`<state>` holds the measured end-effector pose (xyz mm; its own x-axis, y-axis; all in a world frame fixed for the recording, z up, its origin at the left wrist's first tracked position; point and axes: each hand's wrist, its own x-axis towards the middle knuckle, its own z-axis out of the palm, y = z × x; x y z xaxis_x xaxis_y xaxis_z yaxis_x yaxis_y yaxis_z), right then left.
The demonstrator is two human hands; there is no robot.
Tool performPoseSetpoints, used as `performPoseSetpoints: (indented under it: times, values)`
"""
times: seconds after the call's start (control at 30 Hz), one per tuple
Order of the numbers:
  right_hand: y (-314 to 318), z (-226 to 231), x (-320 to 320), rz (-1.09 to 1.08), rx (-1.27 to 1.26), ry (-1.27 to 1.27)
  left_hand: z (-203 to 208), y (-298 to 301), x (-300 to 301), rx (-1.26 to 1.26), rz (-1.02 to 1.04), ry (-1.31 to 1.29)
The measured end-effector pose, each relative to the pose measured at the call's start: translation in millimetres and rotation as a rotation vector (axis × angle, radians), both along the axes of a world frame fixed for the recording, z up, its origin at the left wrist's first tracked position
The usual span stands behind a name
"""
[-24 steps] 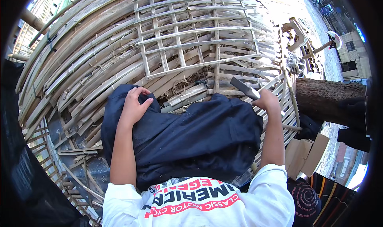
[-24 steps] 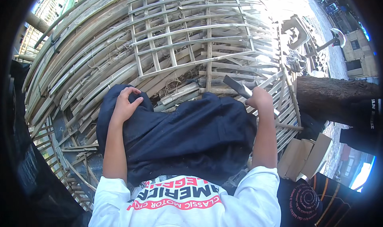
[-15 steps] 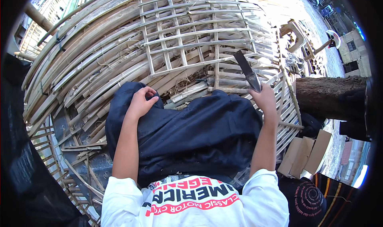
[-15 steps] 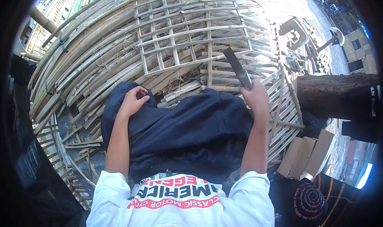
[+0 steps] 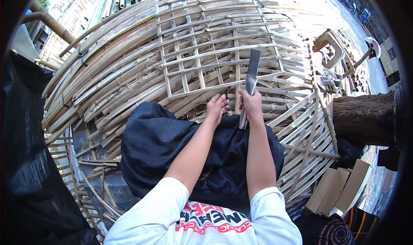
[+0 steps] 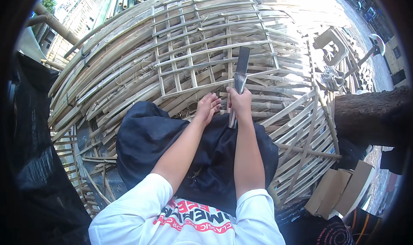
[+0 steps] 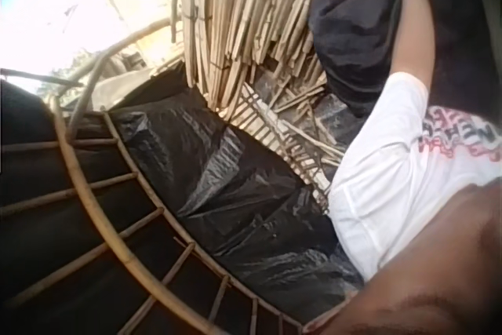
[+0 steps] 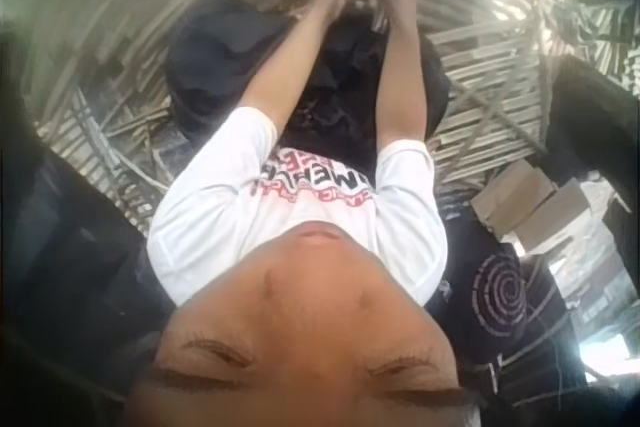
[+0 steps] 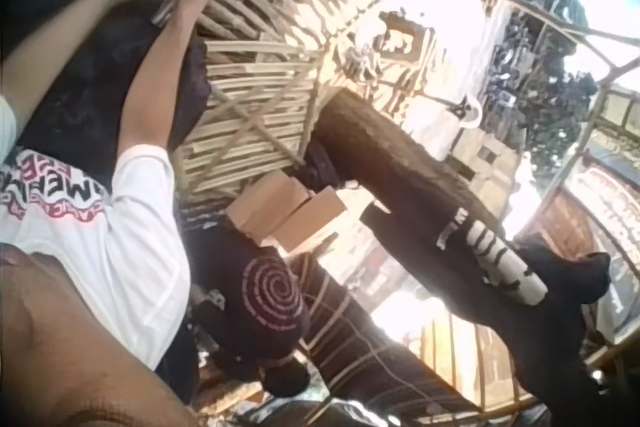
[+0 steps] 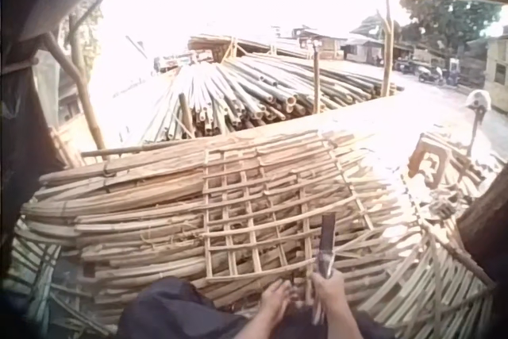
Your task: The person weaves thin bamboo strips into a pre-constructed bamboo lattice frame, using a cleaver to trim the ends and wedge the strips into place.
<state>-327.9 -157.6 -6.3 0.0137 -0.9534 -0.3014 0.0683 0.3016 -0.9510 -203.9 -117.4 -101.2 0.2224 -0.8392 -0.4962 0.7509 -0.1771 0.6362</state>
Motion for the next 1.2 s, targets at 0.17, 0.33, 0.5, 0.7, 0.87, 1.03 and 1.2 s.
performPoseSetpoints:
  times: [0.17,0.33,0.5,0.7,0.87,1.03,1.2]
  values:
    - [-6,11,-1,-0.066,-0.1,-0.049,-3,-26,-9,0.06,-0.009,-0.045]
    - [-10,11,-1,-0.088,-0.092,-0.089,1,-28,-9,0.142,-0.001,-0.065]
    - [-11,6,-3,-0.11,-0.068,-0.077,2,-31,-7,0.153,0.152,-0.102]
    - [-9,7,-3,-0.117,-0.076,-0.07,24,-21,13,0.101,0.169,-0.177]
    - [-3,6,2,-0.093,-0.119,-0.037,47,-10,32,0.136,0.203,-0.227]
    - [1,5,-3,-0.102,-0.145,-0.036,76,-4,38,0.11,0.193,-0.3]
    - [7,19,-4,-0.138,-0.186,-0.075,77,-7,43,0.133,0.218,-0.267]
